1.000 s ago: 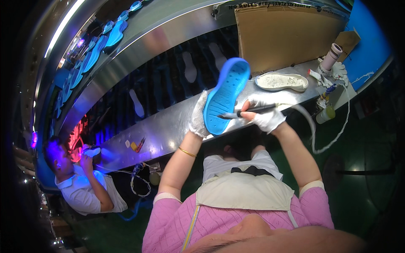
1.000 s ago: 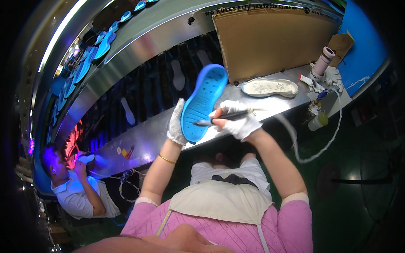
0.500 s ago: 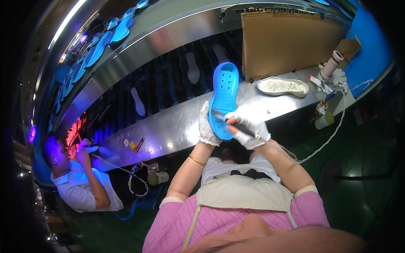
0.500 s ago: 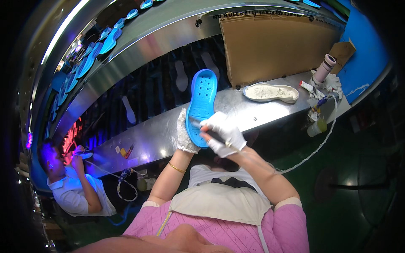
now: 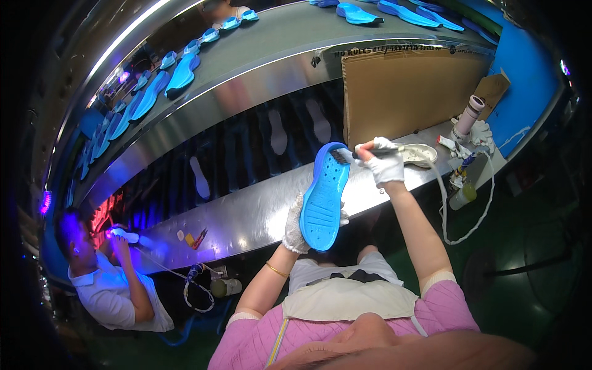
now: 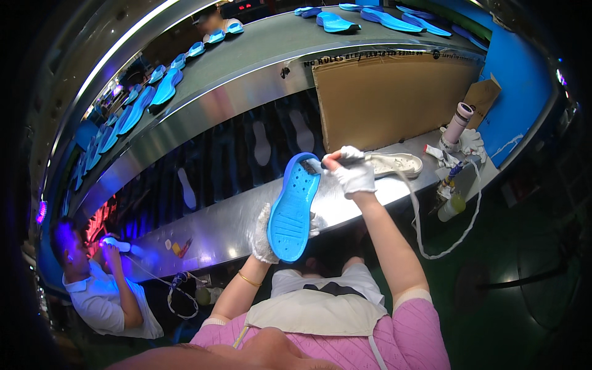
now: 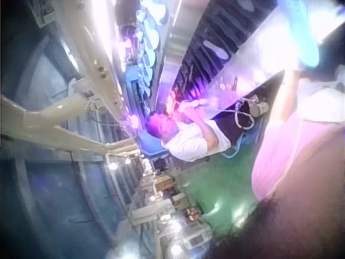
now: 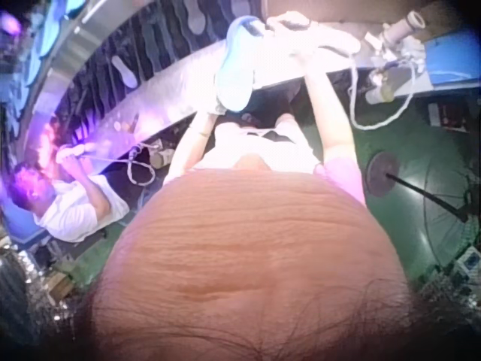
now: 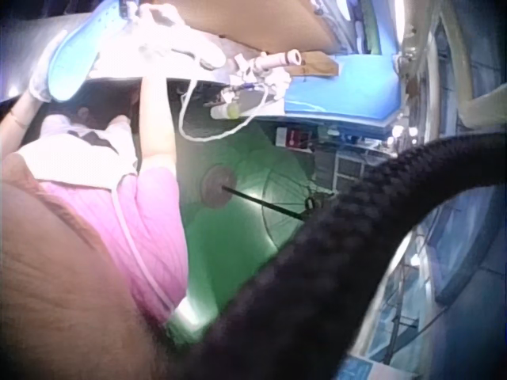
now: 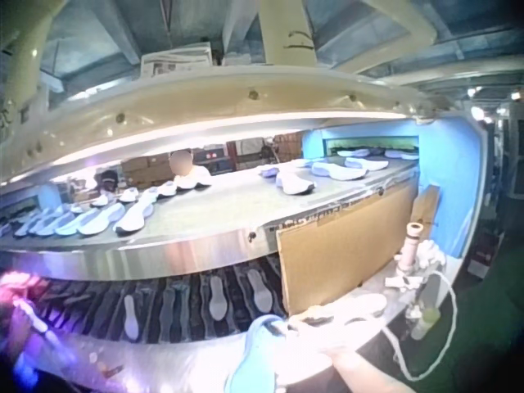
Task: The person picks up blue shoe soles from a conveyor belt and cleans or preps them using a small brush tool before placing them back on the belt.
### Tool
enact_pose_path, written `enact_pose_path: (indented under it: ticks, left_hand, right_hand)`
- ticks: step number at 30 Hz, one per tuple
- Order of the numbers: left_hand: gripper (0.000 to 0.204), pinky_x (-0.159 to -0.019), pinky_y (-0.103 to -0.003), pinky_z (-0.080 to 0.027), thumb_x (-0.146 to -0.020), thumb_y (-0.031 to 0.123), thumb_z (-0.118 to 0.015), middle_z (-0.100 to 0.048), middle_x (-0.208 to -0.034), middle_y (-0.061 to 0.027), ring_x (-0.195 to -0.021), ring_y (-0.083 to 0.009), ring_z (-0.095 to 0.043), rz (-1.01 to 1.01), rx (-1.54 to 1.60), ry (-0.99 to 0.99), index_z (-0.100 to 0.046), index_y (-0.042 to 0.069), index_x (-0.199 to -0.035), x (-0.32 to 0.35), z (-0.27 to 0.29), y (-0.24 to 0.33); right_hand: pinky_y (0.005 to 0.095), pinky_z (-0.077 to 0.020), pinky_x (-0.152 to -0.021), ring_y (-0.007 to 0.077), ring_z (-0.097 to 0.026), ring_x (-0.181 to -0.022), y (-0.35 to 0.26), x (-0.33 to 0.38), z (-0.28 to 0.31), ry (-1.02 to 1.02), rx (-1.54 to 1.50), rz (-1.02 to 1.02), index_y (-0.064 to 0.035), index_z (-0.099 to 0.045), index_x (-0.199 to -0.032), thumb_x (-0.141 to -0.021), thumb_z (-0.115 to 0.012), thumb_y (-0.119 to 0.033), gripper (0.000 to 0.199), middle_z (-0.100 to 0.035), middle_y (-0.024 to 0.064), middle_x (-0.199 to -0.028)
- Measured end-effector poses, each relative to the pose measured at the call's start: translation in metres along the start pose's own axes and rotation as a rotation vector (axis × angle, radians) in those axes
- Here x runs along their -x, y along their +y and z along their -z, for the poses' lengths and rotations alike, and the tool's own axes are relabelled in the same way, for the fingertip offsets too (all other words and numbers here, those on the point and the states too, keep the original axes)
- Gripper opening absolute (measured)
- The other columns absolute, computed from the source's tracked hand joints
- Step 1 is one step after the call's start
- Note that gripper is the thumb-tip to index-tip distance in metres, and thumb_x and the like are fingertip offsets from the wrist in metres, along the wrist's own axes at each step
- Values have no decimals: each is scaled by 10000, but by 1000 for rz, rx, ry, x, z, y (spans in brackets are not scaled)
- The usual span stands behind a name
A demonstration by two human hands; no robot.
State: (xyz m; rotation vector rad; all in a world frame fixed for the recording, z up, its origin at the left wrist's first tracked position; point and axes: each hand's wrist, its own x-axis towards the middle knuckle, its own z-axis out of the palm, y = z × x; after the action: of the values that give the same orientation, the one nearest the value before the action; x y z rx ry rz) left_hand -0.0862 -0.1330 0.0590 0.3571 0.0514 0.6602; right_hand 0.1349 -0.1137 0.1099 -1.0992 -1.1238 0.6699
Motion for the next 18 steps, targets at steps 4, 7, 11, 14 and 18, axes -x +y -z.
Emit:
enact_pose_path:
  ticks: [4,7,11,14,18]
  left_hand:
    - [657,-946,-493,-411,-907,502,-335,-468,-1238,-246,-1100,-393,-503,-13,-29,27,-324,4,-1334,1,2,8]
    - [617,-904,-468,-453,-908,493,-351,-520,-1188,-213,-1067,-347,-537,-67,68,-61,-392,5,-1284,4,24,8]
    - [591,-868,-448,-482,-910,479,-371,-545,-1158,-186,-1019,-317,-567,-92,-141,176,-410,10,-1267,4,21,14]
    - [601,-872,-440,-481,-903,476,-402,-533,-1173,-185,-1004,-312,-572,-73,-230,152,-395,12,-1285,2,-1,14]
    - [672,-862,-427,-487,-870,506,-465,-518,-1184,-176,-1000,-290,-576,-206,-513,148,-330,43,-1338,1,-11,17]
  right_hand:
    - [280,-483,-677,205,-607,-727,3,38,-17,-42,257,625,-28,-631,-812,-651,-725,35,197,-612,104,-804]
    - [298,-489,-702,220,-616,-757,-8,67,-24,-215,228,460,-38,-630,-807,-643,-732,33,205,-615,105,-821]
    - [276,-491,-749,153,-615,-804,-15,73,-9,-419,5,57,-38,-635,-835,-695,-706,47,179,-635,74,-855]
    - [288,-490,-724,172,-611,-801,-17,44,2,-197,105,311,-43,-638,-834,-700,-685,55,173,-631,79,-851]
    - [316,-484,-696,265,-601,-776,-56,23,3,-335,440,685,-33,-615,-783,-626,-660,82,201,-624,116,-854]
